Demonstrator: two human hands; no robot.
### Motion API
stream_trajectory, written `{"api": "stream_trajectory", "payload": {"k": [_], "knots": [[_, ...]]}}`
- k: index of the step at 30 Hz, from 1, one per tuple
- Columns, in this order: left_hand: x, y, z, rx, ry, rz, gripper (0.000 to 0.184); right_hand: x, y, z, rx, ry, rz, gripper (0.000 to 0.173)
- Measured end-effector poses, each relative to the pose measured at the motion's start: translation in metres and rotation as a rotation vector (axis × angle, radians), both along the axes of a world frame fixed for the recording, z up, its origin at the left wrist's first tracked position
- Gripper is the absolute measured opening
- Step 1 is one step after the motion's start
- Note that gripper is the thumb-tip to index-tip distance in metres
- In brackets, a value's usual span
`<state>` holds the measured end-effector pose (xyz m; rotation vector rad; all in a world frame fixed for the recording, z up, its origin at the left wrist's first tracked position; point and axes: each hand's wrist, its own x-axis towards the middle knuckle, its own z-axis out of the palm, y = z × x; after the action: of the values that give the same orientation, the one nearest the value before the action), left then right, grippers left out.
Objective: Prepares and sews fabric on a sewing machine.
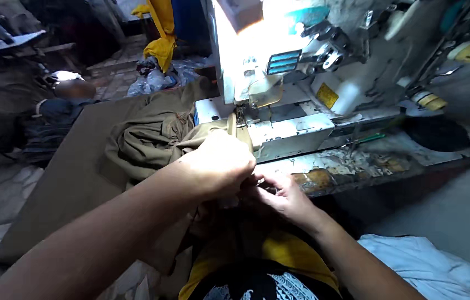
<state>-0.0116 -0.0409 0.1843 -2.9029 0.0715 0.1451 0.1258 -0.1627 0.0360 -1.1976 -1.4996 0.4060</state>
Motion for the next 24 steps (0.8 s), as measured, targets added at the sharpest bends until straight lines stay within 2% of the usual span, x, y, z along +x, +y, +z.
{"api": "stream_trajectory", "payload": {"k": [1, 4, 9, 19, 24], "knots": [[0.001, 0.002, 0.007, 0.022, 0.044, 0.015, 0.014, 0.001, 0.005, -0.008, 0.002, 0.025, -0.015, 0.022], [-0.002, 0.035, 0.008, 0.068, -0.051, -0.01, 0.005, -0.003, 0.012, -0.024, 0.066, 0.049, -0.133, 0.017], [-0.003, 0.058, 0.017, 0.143, -0.087, -0.021, 0.012, 0.005, 0.028, -0.033, 0.104, -0.015, -0.192, 0.016], [0.002, 0.079, 0.042, 0.133, -0.177, 0.052, 0.029, 0.021, 0.055, -0.024, 0.159, -0.043, -0.173, 0.009], [0.004, 0.083, 0.039, 0.083, -0.222, 0.023, 0.03, 0.022, 0.056, -0.023, 0.168, -0.04, -0.182, 0.009]]}}
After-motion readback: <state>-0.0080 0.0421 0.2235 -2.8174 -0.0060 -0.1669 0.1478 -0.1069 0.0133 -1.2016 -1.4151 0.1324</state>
